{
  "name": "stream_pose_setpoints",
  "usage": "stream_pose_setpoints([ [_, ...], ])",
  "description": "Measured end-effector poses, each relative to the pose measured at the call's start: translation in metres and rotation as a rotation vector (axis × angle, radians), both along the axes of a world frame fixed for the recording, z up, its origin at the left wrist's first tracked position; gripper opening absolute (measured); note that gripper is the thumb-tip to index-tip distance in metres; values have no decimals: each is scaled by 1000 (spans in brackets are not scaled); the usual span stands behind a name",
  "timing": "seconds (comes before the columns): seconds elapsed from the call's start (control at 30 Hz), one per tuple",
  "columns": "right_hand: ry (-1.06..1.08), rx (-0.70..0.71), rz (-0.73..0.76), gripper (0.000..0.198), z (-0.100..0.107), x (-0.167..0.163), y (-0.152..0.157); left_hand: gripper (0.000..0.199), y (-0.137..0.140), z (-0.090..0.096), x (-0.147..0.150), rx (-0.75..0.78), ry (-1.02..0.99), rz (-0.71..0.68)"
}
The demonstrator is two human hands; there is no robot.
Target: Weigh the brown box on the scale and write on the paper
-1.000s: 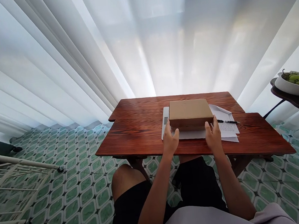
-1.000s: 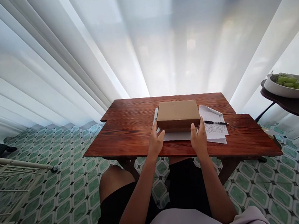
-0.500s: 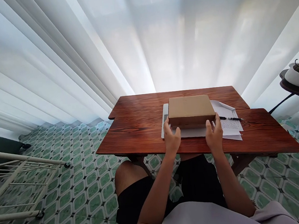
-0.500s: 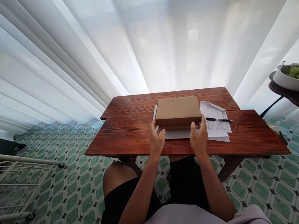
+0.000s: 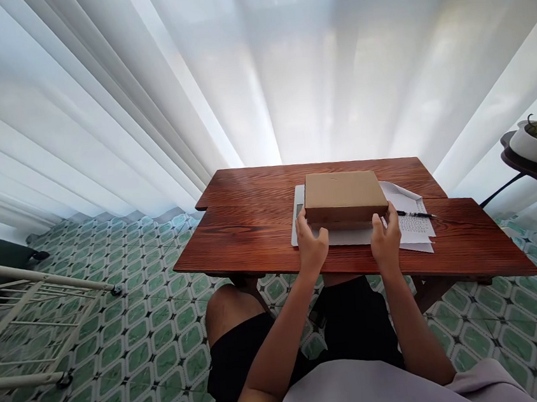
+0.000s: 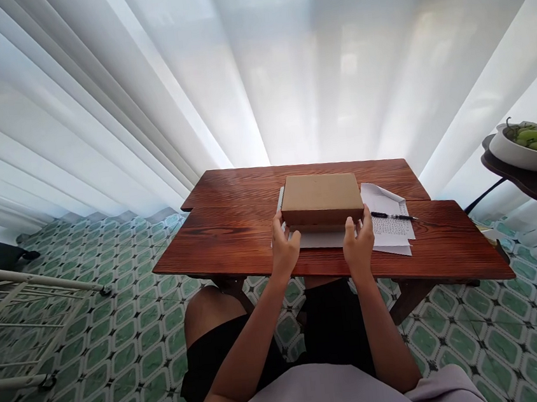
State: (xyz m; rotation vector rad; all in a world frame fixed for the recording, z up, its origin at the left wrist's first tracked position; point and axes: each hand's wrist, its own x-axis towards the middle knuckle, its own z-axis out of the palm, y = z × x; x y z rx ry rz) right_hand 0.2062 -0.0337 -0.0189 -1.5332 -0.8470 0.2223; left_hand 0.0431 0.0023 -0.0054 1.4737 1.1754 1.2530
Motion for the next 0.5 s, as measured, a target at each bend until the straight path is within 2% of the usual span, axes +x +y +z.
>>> stream_pose_setpoints([
  [0.2, -29, 8, 5, 65, 6, -5, 1, 71, 3, 4, -6, 25, 33, 23],
  [0.5, -28, 22, 52, 65, 20, -24, 4, 71, 2, 13, -25, 21, -11, 37],
])
